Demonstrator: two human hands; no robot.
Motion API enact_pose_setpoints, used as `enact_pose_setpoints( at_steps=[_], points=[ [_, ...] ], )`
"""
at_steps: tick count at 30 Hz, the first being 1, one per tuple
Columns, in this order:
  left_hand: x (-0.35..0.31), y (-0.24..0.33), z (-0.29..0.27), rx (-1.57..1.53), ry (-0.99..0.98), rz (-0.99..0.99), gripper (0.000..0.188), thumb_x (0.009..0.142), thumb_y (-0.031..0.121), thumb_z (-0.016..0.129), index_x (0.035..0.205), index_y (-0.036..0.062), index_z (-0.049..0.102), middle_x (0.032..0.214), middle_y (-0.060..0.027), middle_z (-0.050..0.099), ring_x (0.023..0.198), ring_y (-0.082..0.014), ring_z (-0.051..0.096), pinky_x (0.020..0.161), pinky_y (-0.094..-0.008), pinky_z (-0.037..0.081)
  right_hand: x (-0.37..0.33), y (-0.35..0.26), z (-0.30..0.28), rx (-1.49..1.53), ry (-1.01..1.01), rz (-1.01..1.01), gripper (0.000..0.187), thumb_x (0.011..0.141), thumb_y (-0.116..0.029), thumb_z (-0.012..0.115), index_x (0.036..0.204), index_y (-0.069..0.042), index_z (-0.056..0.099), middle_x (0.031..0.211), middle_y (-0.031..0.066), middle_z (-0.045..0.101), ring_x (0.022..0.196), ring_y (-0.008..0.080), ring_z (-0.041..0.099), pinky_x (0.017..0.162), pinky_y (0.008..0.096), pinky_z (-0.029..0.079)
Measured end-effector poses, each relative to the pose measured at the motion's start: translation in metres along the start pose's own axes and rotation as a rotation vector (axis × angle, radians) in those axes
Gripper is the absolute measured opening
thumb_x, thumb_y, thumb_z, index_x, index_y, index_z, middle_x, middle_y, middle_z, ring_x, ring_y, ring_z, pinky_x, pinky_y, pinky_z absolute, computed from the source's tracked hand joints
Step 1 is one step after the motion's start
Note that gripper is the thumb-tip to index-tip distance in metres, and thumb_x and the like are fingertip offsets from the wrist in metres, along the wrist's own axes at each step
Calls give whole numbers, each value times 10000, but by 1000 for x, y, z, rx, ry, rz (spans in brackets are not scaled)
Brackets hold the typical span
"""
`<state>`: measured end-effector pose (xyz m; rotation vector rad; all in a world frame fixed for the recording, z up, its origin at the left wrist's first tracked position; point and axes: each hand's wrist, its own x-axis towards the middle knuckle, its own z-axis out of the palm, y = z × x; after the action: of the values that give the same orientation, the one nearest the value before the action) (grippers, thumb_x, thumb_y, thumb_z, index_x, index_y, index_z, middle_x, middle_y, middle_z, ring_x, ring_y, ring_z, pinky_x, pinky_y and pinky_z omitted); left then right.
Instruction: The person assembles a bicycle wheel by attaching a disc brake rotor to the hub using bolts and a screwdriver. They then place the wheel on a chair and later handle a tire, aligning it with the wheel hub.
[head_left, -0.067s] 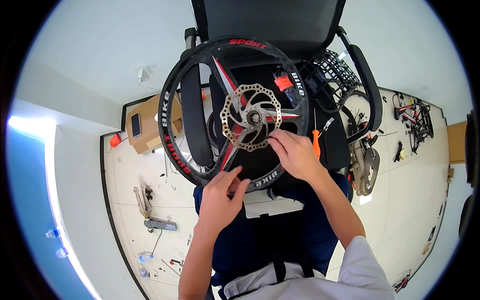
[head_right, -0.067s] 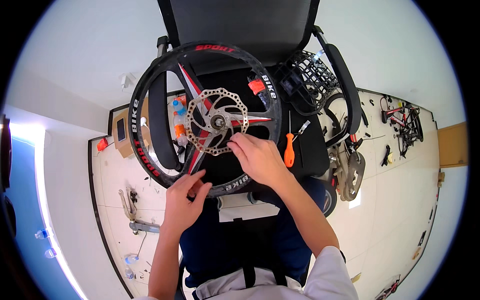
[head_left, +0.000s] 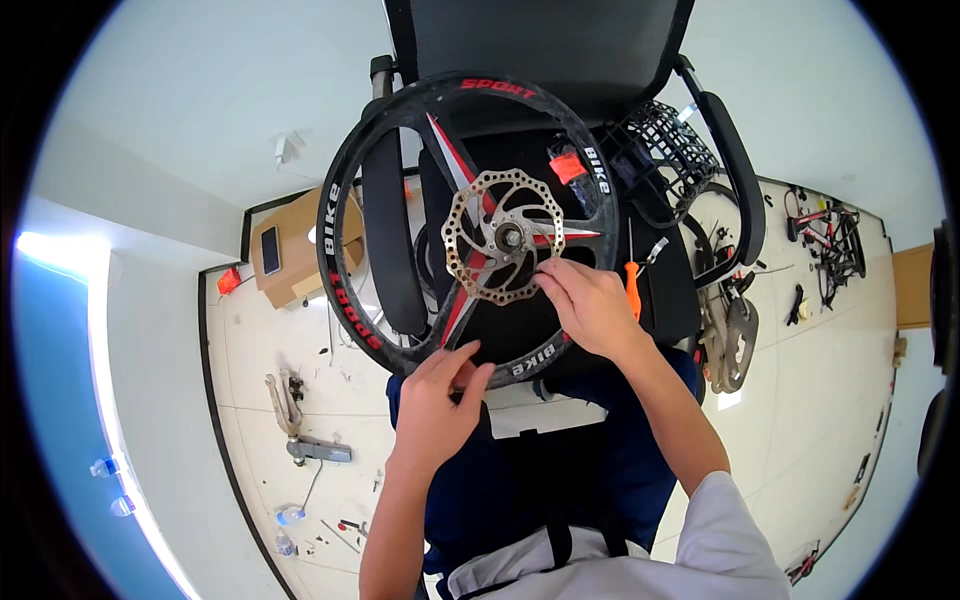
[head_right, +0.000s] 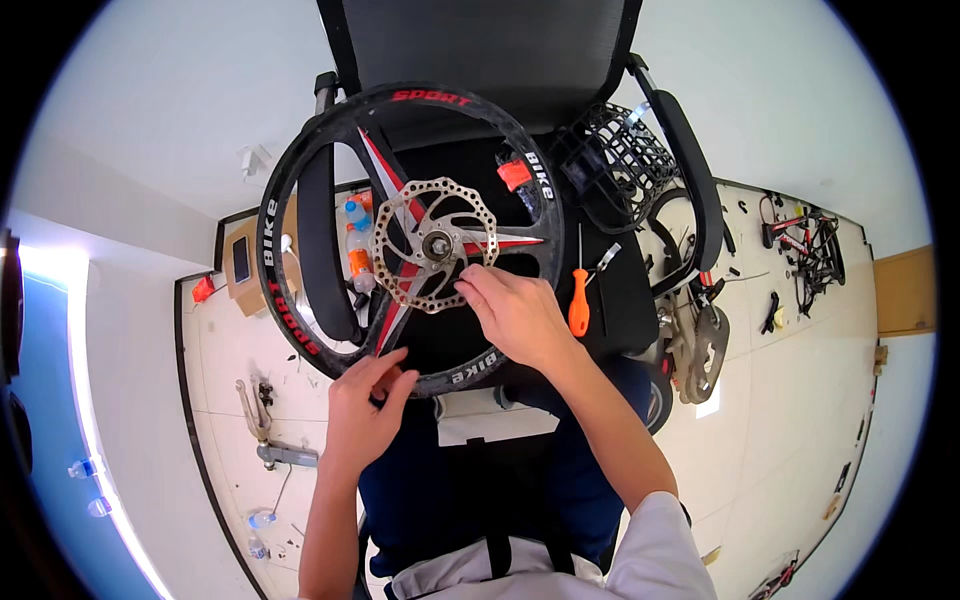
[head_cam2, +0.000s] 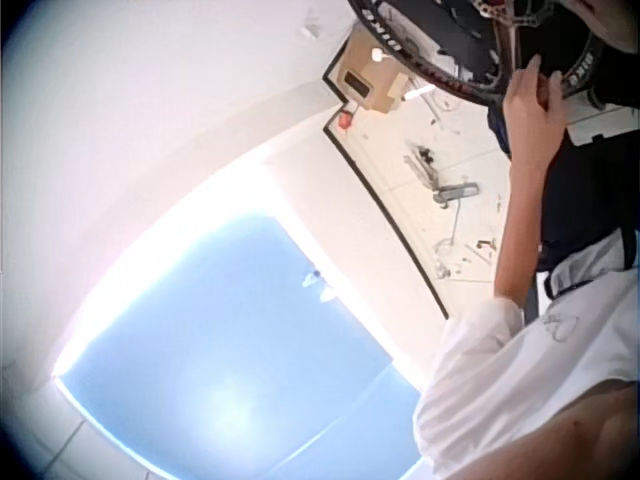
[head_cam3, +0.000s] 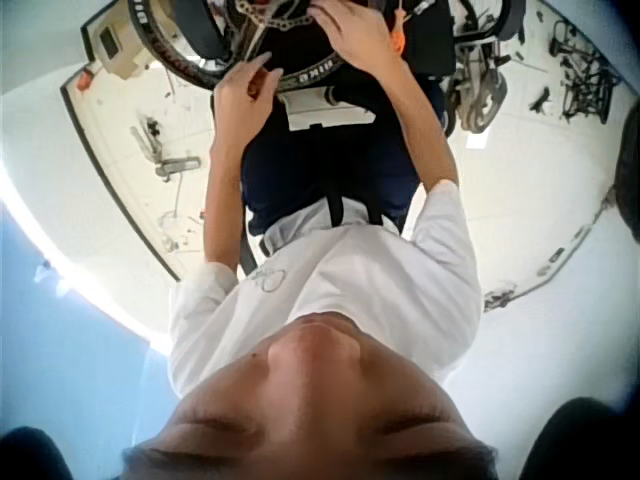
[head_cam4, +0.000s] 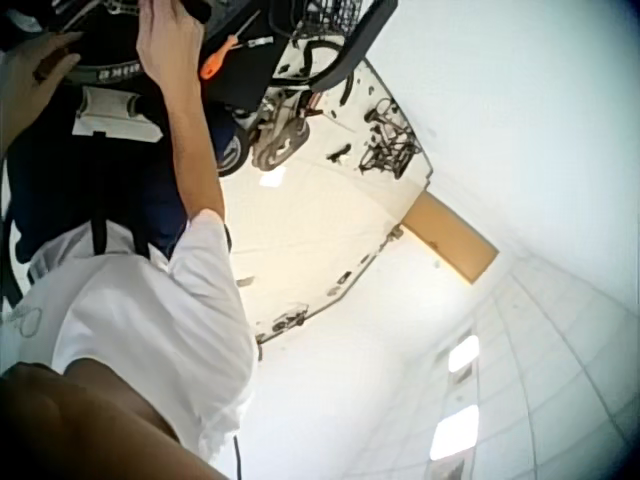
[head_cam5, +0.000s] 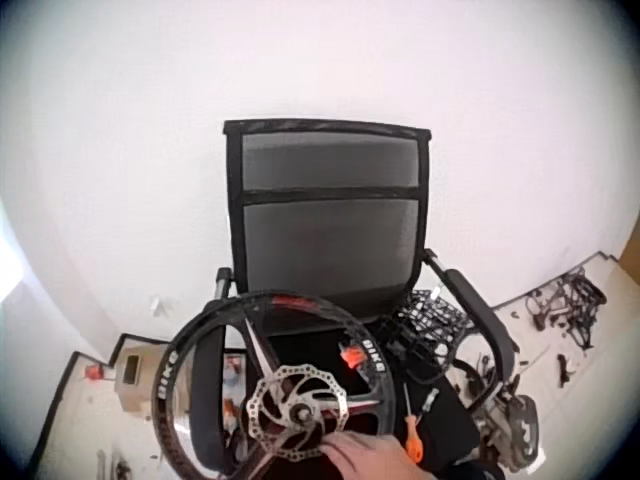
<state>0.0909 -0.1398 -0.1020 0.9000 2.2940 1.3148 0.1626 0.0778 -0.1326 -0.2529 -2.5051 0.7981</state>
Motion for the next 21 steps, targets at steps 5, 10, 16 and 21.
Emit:
enact_pose_setpoints(
  at_steps=[5, 10, 16, 21],
  points=[
    [-34, -5, -11, -62, 3, -162, 204, 873, 50, 699, 1063, -25, 705, 764, -86, 650, 656, -158, 591, 617, -271, 455, 10, 20, 19, -109, -11, -137, 136, 886, -143, 703, 956, -47, 637, 839, 79, 682, 647, 268, 659, 542, 350, 519],
    [-47, -4, 0, -148, -40, -236, 203, 873, 56, 701, 1062, -17, 707, 781, -76, 663, 668, -144, 593, 628, -260, 448, 12, 31, 26, -115, 44, -189, 156, 850, -117, 733, 952, -35, 648, 838, 71, 677, 627, 253, 652, 533, 339, 519],
    [-42, -5, -1, -151, -52, -234, 215, 866, 53, 705, 1072, -10, 706, 790, -72, 673, 669, -142, 593, 630, -261, 450, 13, 36, 35, -123, 55, -210, 166, 832, -104, 744, 947, -26, 652, 845, 69, 671, 633, 238, 652, 529, 331, 516],
    [-41, -4, -3, -146, -45, -240, 211, 864, 49, 703, 1067, -10, 706, 784, -74, 669, 666, -142, 592, 628, -259, 449, 12, 34, 33, -175, 17, -218, 179, 825, -107, 750, 945, -19, 652, 820, 67, 657, 624, 225, 645, 517, 326, 505]
  ],
)
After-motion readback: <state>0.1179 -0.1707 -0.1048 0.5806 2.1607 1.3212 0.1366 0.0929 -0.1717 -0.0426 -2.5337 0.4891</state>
